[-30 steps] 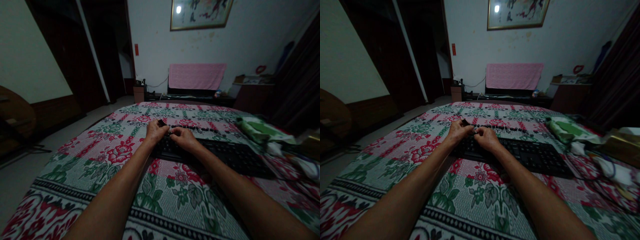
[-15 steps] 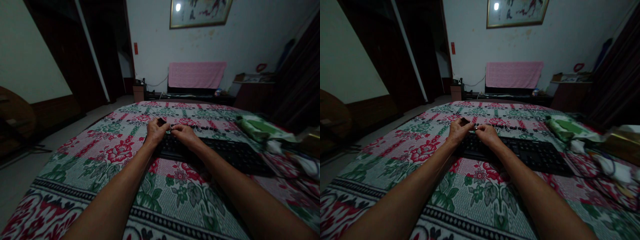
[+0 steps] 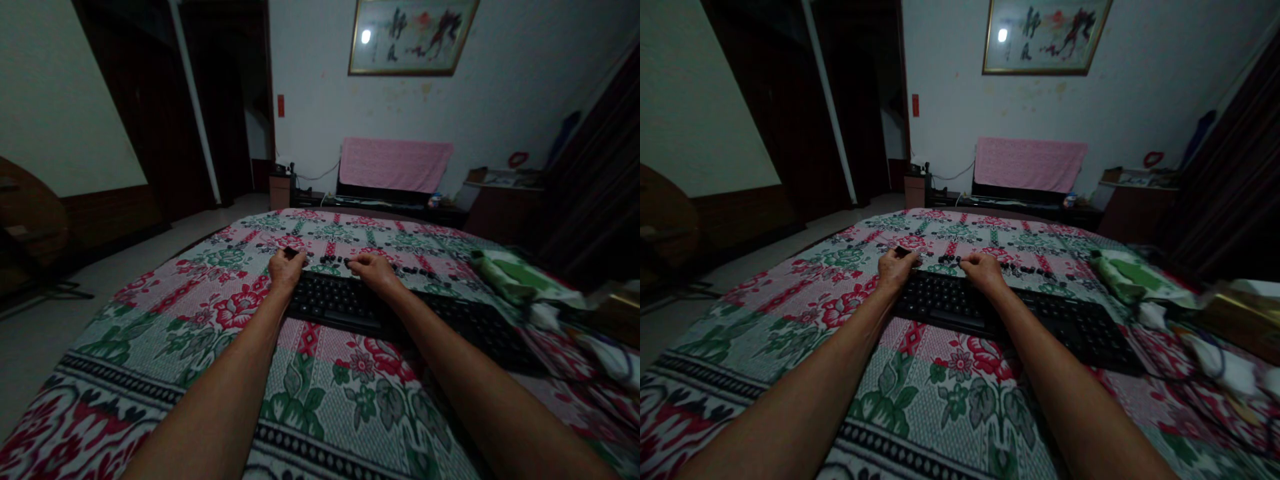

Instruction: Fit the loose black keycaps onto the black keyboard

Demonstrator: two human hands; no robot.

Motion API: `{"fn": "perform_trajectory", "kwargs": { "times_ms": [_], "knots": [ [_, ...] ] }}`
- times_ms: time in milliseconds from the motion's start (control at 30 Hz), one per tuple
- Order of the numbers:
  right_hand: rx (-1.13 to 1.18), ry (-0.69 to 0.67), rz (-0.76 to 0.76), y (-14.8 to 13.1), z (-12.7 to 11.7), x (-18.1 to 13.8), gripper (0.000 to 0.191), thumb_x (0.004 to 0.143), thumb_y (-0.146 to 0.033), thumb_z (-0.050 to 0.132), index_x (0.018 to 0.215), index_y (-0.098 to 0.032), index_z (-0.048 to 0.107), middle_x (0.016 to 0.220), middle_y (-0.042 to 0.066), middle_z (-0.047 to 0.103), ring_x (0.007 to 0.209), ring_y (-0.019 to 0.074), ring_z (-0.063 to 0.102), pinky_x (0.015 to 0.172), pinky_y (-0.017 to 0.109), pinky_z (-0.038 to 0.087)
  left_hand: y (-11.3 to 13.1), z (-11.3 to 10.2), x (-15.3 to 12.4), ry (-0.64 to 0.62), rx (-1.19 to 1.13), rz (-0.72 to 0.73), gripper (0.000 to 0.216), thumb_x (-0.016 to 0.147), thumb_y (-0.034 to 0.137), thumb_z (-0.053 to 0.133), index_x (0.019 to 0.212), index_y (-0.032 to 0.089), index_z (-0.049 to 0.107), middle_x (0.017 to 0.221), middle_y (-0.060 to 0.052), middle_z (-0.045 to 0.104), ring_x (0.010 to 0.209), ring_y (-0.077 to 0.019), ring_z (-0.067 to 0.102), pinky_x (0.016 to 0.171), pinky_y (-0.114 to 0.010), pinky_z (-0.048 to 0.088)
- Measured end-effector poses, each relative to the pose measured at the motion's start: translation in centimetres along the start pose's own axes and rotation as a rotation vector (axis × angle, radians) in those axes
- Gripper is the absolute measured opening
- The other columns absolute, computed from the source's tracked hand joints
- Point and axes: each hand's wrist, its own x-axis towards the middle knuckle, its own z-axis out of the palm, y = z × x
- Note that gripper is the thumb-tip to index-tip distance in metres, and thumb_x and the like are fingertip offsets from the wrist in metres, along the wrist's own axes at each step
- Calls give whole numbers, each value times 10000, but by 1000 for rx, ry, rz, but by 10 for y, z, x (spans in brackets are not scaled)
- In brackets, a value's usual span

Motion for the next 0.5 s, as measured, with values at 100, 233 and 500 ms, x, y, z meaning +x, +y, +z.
{"fn": "perform_trajectory", "kwargs": {
  "times_ms": [100,233,500],
  "knots": [
    [-32,-25,59,-2,14,19,160,683,-269,597,740,-150,688,574,-22,618,555,106,559,578,216,432,3,2,-5,-7,-34,-27,245,583,311,638,754,152,564,725,-47,688,638,-191,678,469,-216,481],
    [-78,-38,149,1,34,40,147,690,-248,603,740,-148,699,542,-23,607,519,89,542,522,186,408,3,2,-5,-6,-61,-53,233,581,298,639,741,149,557,702,-47,680,626,-193,676,452,-217,483],
    [-231,-46,147,8,56,58,231,717,-311,601,845,-166,729,620,10,664,522,98,556,494,179,396,-8,7,1,-11,-47,-62,222,598,293,634,762,155,577,710,-37,682,605,-172,669,462,-213,486]
  ]
}}
